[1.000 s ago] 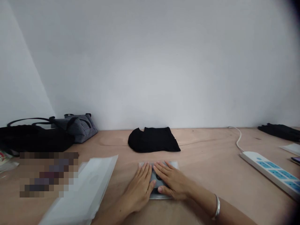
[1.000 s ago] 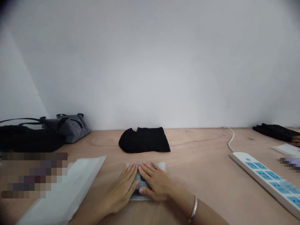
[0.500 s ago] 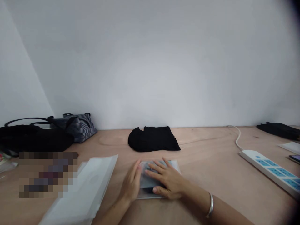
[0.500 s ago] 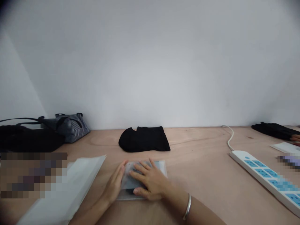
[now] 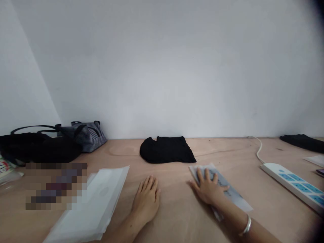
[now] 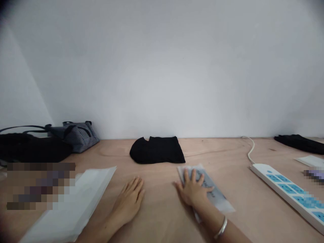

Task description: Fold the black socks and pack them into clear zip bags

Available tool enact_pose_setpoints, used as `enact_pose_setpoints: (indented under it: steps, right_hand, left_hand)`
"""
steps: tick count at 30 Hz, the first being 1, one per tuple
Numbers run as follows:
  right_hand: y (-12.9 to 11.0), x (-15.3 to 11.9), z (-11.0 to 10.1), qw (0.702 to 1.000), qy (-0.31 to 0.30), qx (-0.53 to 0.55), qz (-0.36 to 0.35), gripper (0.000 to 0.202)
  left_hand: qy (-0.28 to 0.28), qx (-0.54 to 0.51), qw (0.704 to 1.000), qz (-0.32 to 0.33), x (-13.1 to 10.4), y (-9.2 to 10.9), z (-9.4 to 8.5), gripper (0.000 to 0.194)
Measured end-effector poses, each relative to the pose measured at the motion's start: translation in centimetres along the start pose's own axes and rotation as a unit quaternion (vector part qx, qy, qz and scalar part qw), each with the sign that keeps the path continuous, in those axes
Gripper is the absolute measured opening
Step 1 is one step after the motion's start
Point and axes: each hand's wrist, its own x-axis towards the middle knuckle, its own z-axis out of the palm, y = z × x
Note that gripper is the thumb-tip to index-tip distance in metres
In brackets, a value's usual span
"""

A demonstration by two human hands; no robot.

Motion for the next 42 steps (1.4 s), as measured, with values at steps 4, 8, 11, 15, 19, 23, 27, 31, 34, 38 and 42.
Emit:
enact_pose_setpoints:
  steps: [4, 8, 11, 15, 19, 23, 27, 31, 34, 38, 42]
  right_hand:
    - [3.6, 3.9, -0.4, 0.993, 0.001, -0.005, 0.116, 0.070]
    - [4.1, 4.7, -1.2, 0.994, 0.035, -0.033, 0.095, 0.067]
    - [2.4, 4.4, -2.2, 0.993, 0.091, -0.047, -0.062, 0.049]
    - [-1.2, 4.5, -2.9, 0.972, 0.076, -0.007, -0.223, 0.027]
    - [-4.0, 5.8, -1.9, 0.967, 0.073, 0.019, -0.244, 0.033]
    - [-5.0, 8.0, -0.4, 0.971, 0.073, 0.043, -0.223, 0.032]
    - [-4.7, 9.7, 0.5, 0.976, 0.071, 0.056, -0.197, 0.026]
    - [-4.7, 9.8, 0.6, 0.978, 0.100, 0.063, -0.170, 0.027]
    - [-5.0, 9.4, 0.5, 0.978, 0.125, 0.064, -0.157, 0.026]
    - [-5.1, 9.0, 0.4, 0.977, 0.132, 0.058, -0.159, 0.025]
    - [-4.7, 8.6, -0.1, 0.974, 0.125, 0.045, -0.184, 0.024]
  left_hand:
    - [-0.019, 0.028, 0.999, 0.003, -0.1, 0.1, -0.3, 0.052]
    - [-0.021, 0.044, 0.999, 0.002, -0.4, 0.8, -0.8, 0.052]
    - [-0.019, 0.058, 0.998, 0.025, 0.4, 1.2, -1.9, 0.044]
    - [-0.018, 0.061, 0.997, 0.046, 4.0, 0.4, -3.5, 0.027]
    - [0.007, 0.053, 0.997, 0.057, 8.3, -1.4, -3.7, 0.020]
    - [0.013, 0.046, 0.998, 0.048, 10.7, -3.1, -2.7, 0.027]
    - [0.005, 0.048, 0.999, 0.021, 11.6, -4.2, -2.1, 0.027]
    - [0.014, 0.071, 0.997, -0.006, 12.0, -4.2, -2.1, 0.027]
    - [0.013, 0.100, 0.995, -0.016, 12.2, -3.6, -1.7, 0.028]
    - [-0.011, 0.146, 0.989, -0.014, 12.2, -2.9, -1.1, 0.029]
    - [-0.023, 0.183, 0.983, 0.007, 12.2, -2.5, -1.9, 0.029]
